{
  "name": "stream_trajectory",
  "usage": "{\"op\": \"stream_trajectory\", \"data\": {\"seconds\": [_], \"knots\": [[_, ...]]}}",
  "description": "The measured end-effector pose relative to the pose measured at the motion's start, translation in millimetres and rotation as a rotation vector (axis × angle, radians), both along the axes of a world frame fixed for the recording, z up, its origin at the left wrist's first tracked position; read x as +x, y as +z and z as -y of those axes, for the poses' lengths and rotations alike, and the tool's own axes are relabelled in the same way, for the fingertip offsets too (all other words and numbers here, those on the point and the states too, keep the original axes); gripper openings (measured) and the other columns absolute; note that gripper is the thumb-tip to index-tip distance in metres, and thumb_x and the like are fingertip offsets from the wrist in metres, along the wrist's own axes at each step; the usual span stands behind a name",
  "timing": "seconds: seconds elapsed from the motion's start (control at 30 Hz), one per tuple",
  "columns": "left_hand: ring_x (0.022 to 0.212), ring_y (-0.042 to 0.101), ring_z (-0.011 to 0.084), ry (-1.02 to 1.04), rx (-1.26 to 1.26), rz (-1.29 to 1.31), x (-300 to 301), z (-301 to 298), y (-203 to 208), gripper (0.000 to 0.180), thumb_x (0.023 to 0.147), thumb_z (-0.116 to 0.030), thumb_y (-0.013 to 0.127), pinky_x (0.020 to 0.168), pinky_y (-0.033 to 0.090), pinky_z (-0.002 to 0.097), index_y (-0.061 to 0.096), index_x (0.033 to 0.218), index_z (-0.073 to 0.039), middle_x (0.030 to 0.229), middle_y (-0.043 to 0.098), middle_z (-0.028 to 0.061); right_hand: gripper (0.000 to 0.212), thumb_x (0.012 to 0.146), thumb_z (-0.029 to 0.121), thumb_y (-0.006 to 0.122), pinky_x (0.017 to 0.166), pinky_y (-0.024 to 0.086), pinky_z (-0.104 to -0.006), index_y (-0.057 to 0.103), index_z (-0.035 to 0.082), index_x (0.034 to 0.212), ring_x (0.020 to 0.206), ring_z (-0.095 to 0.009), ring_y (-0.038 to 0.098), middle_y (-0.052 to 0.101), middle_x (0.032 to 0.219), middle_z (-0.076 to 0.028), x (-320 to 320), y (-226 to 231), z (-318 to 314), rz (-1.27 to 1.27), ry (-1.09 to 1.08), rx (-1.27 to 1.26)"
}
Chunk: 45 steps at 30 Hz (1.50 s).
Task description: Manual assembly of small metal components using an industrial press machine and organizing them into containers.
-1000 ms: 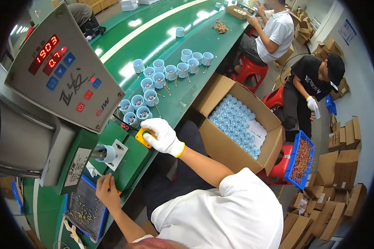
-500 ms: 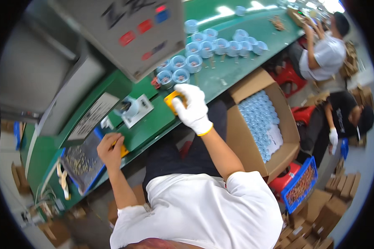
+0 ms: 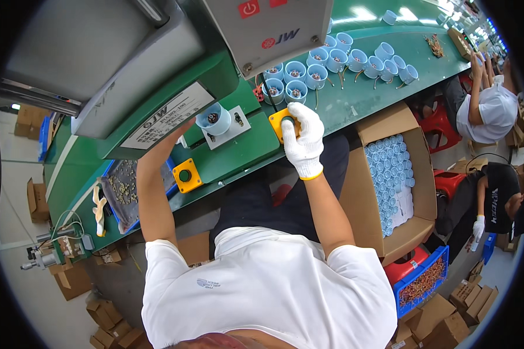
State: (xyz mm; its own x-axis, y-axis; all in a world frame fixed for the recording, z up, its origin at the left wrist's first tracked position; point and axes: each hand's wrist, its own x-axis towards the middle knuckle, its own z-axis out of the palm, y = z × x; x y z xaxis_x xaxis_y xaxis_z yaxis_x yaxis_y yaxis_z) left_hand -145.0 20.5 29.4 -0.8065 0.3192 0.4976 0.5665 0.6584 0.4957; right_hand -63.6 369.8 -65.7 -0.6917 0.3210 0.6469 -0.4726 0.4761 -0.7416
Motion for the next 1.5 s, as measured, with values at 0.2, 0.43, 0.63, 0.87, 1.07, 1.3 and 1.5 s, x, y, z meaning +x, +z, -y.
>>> {"op": "stream_trajectory", "data": {"seconds": [0.2, 0.43, 0.63, 0.87, 1.07, 1.3, 1.5], "knots": [[0.104, 0.075, 0.0210, -0.065, -0.174, 0.007, -21, -10, 25, 0.039, 0.092, -0.022, 0.092, 0.090, 0.060, 0.0355, 0.079, 0.125, -0.005, 0.118, 0.081, 0.0104, 0.033, 0.095, 0.005, 0.075, 0.098, 0.059, -0.0412, 0.071, -0.001, 0.127, 0.110, -0.033, 0.073, 0.074, 0.124, -0.018, -2, 1, 4, -0.008, 0.002, -0.034], [0.100, 0.074, 0.0266, -0.033, -0.254, 0.148, -25, -47, 45, 0.036, 0.091, -0.021, 0.090, 0.088, 0.059, 0.0382, 0.079, 0.120, -0.003, 0.113, 0.079, 0.0131, 0.036, 0.097, 0.001, 0.071, 0.106, 0.056, -0.0424, 0.069, -0.003, 0.133, 0.119, -0.034, 0.071, 0.072, 0.131, -0.020, 0, -3, 5, 0.032, 0.021, -0.045], [0.097, 0.074, 0.0314, -0.049, -0.188, 0.275, -16, -64, 52, 0.033, 0.090, -0.021, 0.088, 0.086, 0.058, 0.0406, 0.079, 0.115, -0.002, 0.109, 0.077, 0.0154, 0.034, 0.101, -0.001, 0.067, 0.109, 0.055, -0.0421, 0.067, -0.005, 0.135, 0.123, -0.035, 0.071, 0.071, 0.136, -0.022, 4, -6, -4, 0.015, 0.031, 0.039], [0.097, 0.073, 0.0359, 0.059, 0.277, 0.188, 92, -5, 24, 0.028, 0.087, -0.015, 0.087, 0.087, 0.058, 0.0434, 0.079, 0.111, -0.002, 0.106, 0.076, 0.0160, 0.028, 0.099, 0.005, 0.065, 0.110, 0.054, -0.0469, 0.071, -0.005, 0.125, 0.122, -0.040, 0.070, 0.071, 0.133, -0.023, 7, 8, -7, -0.122, 0.057, 0.160], [0.104, 0.074, 0.0335, 0.297, 0.133, -0.168, 155, 14, -42, 0.018, 0.083, -0.012, 0.089, 0.090, 0.061, 0.0448, 0.080, 0.096, -0.002, 0.108, 0.078, 0.0115, 0.017, 0.101, 0.012, 0.064, 0.103, 0.054, -0.0490, 0.072, -0.002, 0.101, 0.114, -0.042, 0.070, 0.074, 0.122, -0.021, 0, 31, -3, -0.164, 0.097, 0.349], [0.104, 0.074, 0.0313, 0.046, -0.125, -0.214, 124, 28, -8, 0.015, 0.081, -0.017, 0.088, 0.087, 0.060, 0.0445, 0.079, 0.086, -0.005, 0.107, 0.079, 0.0066, 0.021, 0.101, 0.017, 0.064, 0.106, 0.052, -0.0514, 0.074, -0.001, 0.100, 0.116, -0.043, 0.069, 0.074, 0.126, -0.023, -7, 36, -17, 0.131, 0.312, 0.153], [0.119, 0.066, 0.0462, 0.507, -0.238, 0.062, 81, 115, -80, 0.032, 0.096, -0.010, 0.070, 0.107, 0.051, 0.0540, 0.074, 0.125, 0.000, 0.123, 0.075, 0.0221, 0.030, 0.100, 0.027, 0.066, 0.107, 0.055, -0.0519, 0.081, 0.006, 0.116, 0.117, -0.043, 0.073, 0.078, 0.126, -0.022, 1, 33, -18, 0.029, 0.074, 0.113]]}}
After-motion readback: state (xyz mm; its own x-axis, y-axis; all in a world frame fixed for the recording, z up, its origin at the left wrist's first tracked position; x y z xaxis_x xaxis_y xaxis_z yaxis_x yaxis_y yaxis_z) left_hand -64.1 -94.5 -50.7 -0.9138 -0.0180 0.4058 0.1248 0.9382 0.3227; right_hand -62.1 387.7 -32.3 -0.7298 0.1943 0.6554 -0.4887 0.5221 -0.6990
